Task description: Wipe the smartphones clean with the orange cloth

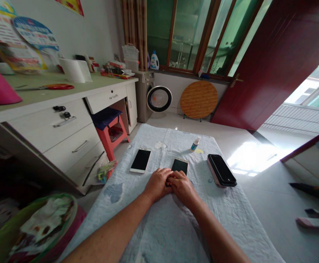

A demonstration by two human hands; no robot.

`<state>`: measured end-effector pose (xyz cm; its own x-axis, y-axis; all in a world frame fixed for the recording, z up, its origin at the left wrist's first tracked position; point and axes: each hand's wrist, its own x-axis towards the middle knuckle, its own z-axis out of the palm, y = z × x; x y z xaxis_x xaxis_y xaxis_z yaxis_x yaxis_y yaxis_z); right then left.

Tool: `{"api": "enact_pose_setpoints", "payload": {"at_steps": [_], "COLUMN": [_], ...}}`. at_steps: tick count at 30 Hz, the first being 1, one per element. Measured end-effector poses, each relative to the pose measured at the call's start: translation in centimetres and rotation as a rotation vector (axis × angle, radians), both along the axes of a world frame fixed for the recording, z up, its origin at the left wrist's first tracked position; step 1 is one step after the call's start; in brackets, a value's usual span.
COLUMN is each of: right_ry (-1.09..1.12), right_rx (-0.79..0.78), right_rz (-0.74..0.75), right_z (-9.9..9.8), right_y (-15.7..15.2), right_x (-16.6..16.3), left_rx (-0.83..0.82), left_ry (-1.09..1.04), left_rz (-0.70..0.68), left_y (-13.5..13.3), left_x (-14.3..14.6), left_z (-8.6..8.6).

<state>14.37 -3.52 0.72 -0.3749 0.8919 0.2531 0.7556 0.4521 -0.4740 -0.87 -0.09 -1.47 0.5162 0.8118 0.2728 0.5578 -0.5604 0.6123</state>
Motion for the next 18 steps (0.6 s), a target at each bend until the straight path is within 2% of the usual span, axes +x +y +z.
{"api": "enact_pose_setpoints", "payload": {"at_steps": [8, 12, 18], "right_ry": [-0.041, -0.027, -0.008], "right_rx": [-0.010, -0.045, -0.118], "right_rz": [-0.018, 0.001, -0.062], "right_z": [-0.3, 0.5, 1.6], "right_y": [-0.1, -0.5, -1.0], "right_x": [0.3, 1.3, 3.0], "left_rx": [0.001, 0.013, 0.026], "left_ry": [0.041, 0.075, 0.084], "left_rz": [-0.028, -0.021, -0.021], "left_y": [0.0, 0.0, 0.1], "left_x": [-0.2, -0.2, -0.2], "left_z": [0.4, 0.4, 0.3]}}
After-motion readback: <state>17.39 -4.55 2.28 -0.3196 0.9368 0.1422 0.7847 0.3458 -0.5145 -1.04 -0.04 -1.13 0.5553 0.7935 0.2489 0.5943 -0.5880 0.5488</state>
